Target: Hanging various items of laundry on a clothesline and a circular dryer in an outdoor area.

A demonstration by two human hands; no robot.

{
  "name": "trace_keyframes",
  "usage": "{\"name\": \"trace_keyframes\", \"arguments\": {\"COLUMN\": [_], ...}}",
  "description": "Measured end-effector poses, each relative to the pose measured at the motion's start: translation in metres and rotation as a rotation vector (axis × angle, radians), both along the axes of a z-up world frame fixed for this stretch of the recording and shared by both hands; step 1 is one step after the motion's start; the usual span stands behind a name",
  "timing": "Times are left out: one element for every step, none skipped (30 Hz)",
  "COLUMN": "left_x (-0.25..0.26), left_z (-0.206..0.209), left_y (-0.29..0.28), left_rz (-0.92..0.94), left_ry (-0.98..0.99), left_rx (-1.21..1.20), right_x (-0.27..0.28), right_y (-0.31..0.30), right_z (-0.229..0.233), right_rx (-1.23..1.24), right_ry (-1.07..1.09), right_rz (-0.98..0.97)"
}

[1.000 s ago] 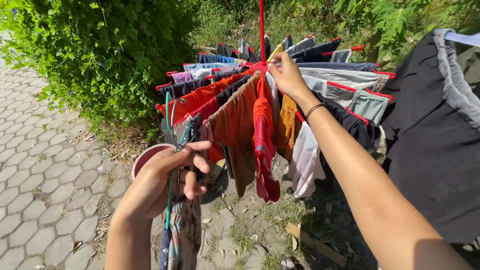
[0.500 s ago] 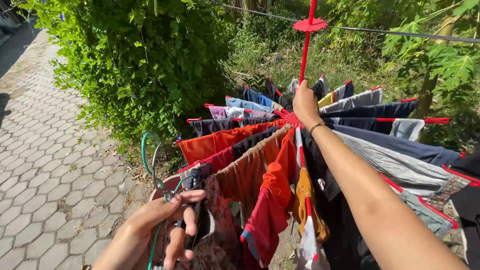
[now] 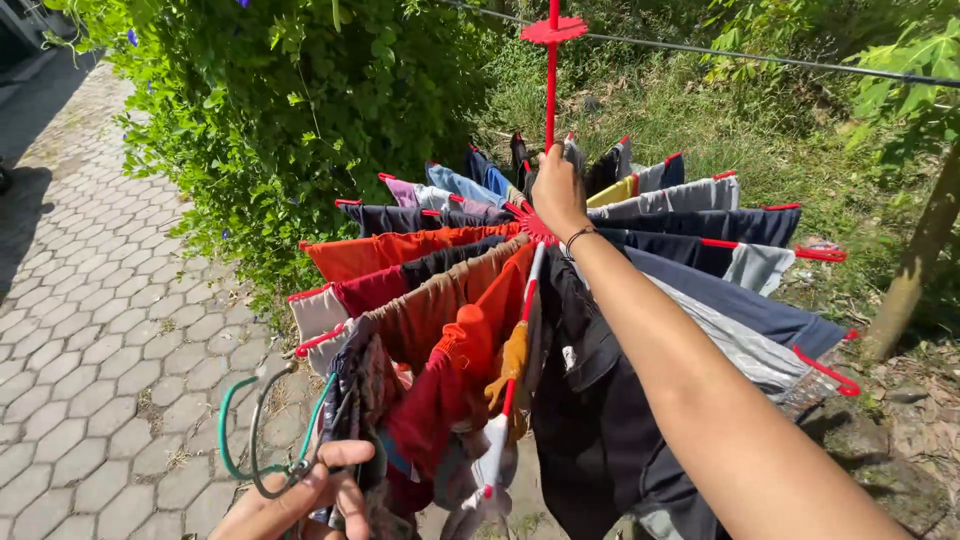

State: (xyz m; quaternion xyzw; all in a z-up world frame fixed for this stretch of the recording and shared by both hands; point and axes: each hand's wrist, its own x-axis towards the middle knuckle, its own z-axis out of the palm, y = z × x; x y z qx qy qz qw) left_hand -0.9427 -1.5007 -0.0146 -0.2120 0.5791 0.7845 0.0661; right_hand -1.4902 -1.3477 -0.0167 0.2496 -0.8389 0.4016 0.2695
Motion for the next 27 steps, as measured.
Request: {"name": "trace_keyframes", "arguments": {"left_x": [0.004,0.008,0.012,0.014,0.02,0.024,0.029,0.035,0.042,0.051,0.055,0.061,0.068,0.066,0.063,0.058,0.055,0.058,0.061,0.066,0.071,0.076,0.085,0.089,0.092,0.095,0.099], "left_z": [-0.007,-0.008,-0.009,-0.009,-0.021,-0.032,-0.042,-0.065,-0.087,-0.109,-0.119,-0.13,-0.142,-0.167,-0.191,-0.215,-0.216,-0.219,-0.223,-0.211,-0.199,-0.188,-0.149,-0.109,-0.068,-0.054,-0.04], "left_y": [-0.004,-0.004,-0.004,-0.005,-0.012,-0.018,-0.025,-0.038,-0.051,-0.064,-0.065,-0.063,-0.062,-0.074,-0.086,-0.098,-0.097,-0.094,-0.091,-0.079,-0.066,-0.057,-0.038,-0.019,0.0,0.012,0.024], "left_rz": [-0.007,0.002,-0.001,-0.011,-0.009,-0.043,-0.076,-0.079,-0.094,-0.11,-0.112,-0.102,-0.092,-0.1,-0.283,-0.468,-0.479,-0.578,-0.677,-0.687,-0.594,-0.506,-0.525,-0.514,-0.5,-0.518,-0.555], "left_ry": [-0.009,-0.019,-0.032,-0.041,-0.048,-0.018,0.013,0.017,0.064,0.111,0.115,0.131,0.147,0.151,0.129,0.112,0.123,0.227,0.333,0.325,0.156,-0.016,-0.029,-0.029,-0.022,-0.02,0.072], "left_rx": [0.025,0.032,0.059,0.084,0.089,0.091,0.094,0.098,0.141,0.182,0.185,0.232,0.28,0.281,0.379,0.472,0.47,0.558,0.647,0.656,0.557,0.451,0.455,0.258,0.062,0.076,0.247], "right_x": [0.002,-0.002,-0.005,-0.009,-0.008,-0.009,-0.009,-0.008,-0.006,-0.002,0.0,0.003,0.008,0.01,0.013,0.015,0.017,0.023,0.028,0.017,0.005,-0.004,0.005,0.012,0.018,0.064,0.11], "right_y": [-0.006,-0.009,-0.013,-0.013,-0.014,-0.011,-0.008,-0.006,-0.005,-0.003,0.001,0.007,0.013,0.018,0.023,0.029,0.034,0.042,0.05,0.054,0.058,0.066,0.072,0.081,0.091,0.091,0.089], "right_z": [-0.007,-0.014,-0.02,-0.024,-0.027,-0.027,-0.027,-0.023,-0.018,-0.014,-0.013,-0.015,-0.017,-0.018,-0.019,-0.015,-0.009,-0.011,-0.014,-0.02,-0.027,-0.038,-0.044,-0.045,-0.047,-0.031,-0.015], "right_rx": [-0.005,0.001,-0.046,-0.096,-0.091,-0.084,-0.077,-0.073,-0.05,-0.029,-0.026,-0.008,0.01,0.01,0.02,0.03,0.031,0.088,0.145,0.15,0.084,0.01,0.008,0.099,0.188,0.2,0.064], "right_ry": [0.001,-0.01,0.04,0.092,0.085,0.077,0.069,0.073,0.053,0.033,0.037,0.055,0.072,0.078,0.096,0.121,0.133,0.104,0.074,0.068,-0.114,-0.298,-0.307,-0.333,-0.361,-0.365,-0.654], "right_rz": [0.019,0.029,0.048,0.058,0.06,0.052,0.043,0.041,0.036,0.031,0.029,0.028,0.028,0.021,0.017,0.013,0.006,-0.035,-0.076,-0.088,0.017,0.116,0.095,0.145,0.196,0.177,0.241]}}
